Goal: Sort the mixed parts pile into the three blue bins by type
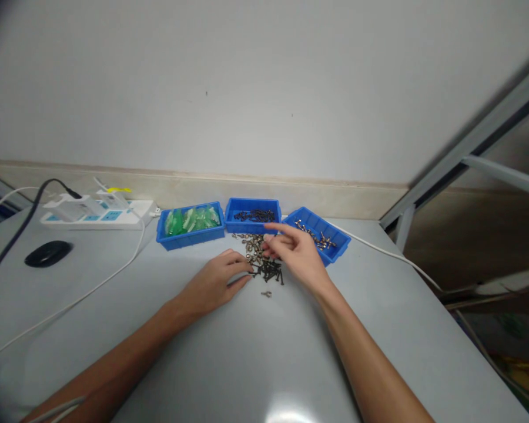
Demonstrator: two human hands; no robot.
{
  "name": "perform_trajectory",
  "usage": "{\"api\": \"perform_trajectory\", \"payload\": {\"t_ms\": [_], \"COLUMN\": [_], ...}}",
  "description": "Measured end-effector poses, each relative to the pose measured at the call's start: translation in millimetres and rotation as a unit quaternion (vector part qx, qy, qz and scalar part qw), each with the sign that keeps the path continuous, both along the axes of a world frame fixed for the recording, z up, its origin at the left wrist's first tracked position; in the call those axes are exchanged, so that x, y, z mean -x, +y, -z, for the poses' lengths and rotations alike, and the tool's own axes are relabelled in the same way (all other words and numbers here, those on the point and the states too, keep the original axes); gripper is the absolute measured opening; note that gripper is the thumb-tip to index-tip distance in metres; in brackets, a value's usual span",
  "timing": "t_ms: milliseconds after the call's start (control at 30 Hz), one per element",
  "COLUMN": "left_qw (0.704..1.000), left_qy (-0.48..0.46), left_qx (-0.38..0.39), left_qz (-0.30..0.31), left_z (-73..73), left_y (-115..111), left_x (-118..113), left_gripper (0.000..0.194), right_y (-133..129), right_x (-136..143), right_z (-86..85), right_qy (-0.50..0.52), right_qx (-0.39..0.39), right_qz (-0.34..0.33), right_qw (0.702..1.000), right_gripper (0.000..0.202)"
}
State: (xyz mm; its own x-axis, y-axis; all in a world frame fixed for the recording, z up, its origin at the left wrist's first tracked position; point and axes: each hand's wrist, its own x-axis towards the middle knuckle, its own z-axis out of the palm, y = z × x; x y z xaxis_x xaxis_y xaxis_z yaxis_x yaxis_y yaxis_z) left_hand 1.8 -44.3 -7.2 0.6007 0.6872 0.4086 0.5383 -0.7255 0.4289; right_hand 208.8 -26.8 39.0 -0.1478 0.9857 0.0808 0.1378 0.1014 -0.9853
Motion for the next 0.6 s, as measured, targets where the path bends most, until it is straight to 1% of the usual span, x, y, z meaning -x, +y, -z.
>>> {"api": "perform_trajectory", "payload": {"t_ms": [33,67,100,133,200,233,300,400,500,600], "left_qw": [1.000,1.000,1.000,1.000,1.000,1.000,1.000,1.000,1.000,1.000], "left_qy": [0.006,0.012,0.015,0.016,0.014,0.011,0.007,0.007,0.002,-0.001], "left_qx": [0.005,0.009,0.013,0.015,0.016,0.017,0.018,0.015,0.010,0.008], "left_qz": [-0.001,-0.002,-0.004,-0.006,-0.009,-0.010,-0.012,-0.020,-0.027,-0.025], "left_z": [0.7,1.2,1.3,1.3,0.9,0.6,-0.6,-3.4,-6.1,-7.7], "left_y": [0.0,0.1,0.3,0.5,1.2,1.6,2.5,3.5,4.3,5.0], "left_x": [0.0,0.1,0.2,0.4,1.0,1.4,2.4,4.5,6.9,8.4], "left_gripper": [0.012,0.012,0.012,0.013,0.012,0.012,0.011,0.011,0.013,0.014], "right_y": [-4.6,-9.9,-15.3,-20.5,-28.5,-30.7,-31.4,-25.5,-19.1,-17.6], "right_x": [-4.6,-8.9,-12.3,-14.6,-15.4,-14.5,-12.1,-12.7,-18.1,-20.0], "right_z": [-1.8,-3.6,-5.2,-6.4,-7.4,-7.1,-5.2,-1.7,0.2,2.5], "right_qy": [-0.068,-0.135,-0.197,-0.253,-0.325,-0.341,-0.338,-0.281,-0.185,-0.072], "right_qx": [0.002,-0.007,-0.025,-0.044,-0.081,-0.088,-0.079,-0.031,0.031,0.082], "right_qz": [-0.054,-0.106,-0.158,-0.190,-0.205,-0.208,-0.219,-0.222,-0.198,-0.172], "right_qw": [0.996,0.985,0.967,0.947,0.920,0.912,0.912,0.933,0.962,0.979], "right_gripper": [0.031,0.024,0.020,0.018,0.013,0.011,0.015,0.023,0.023,0.022]}}
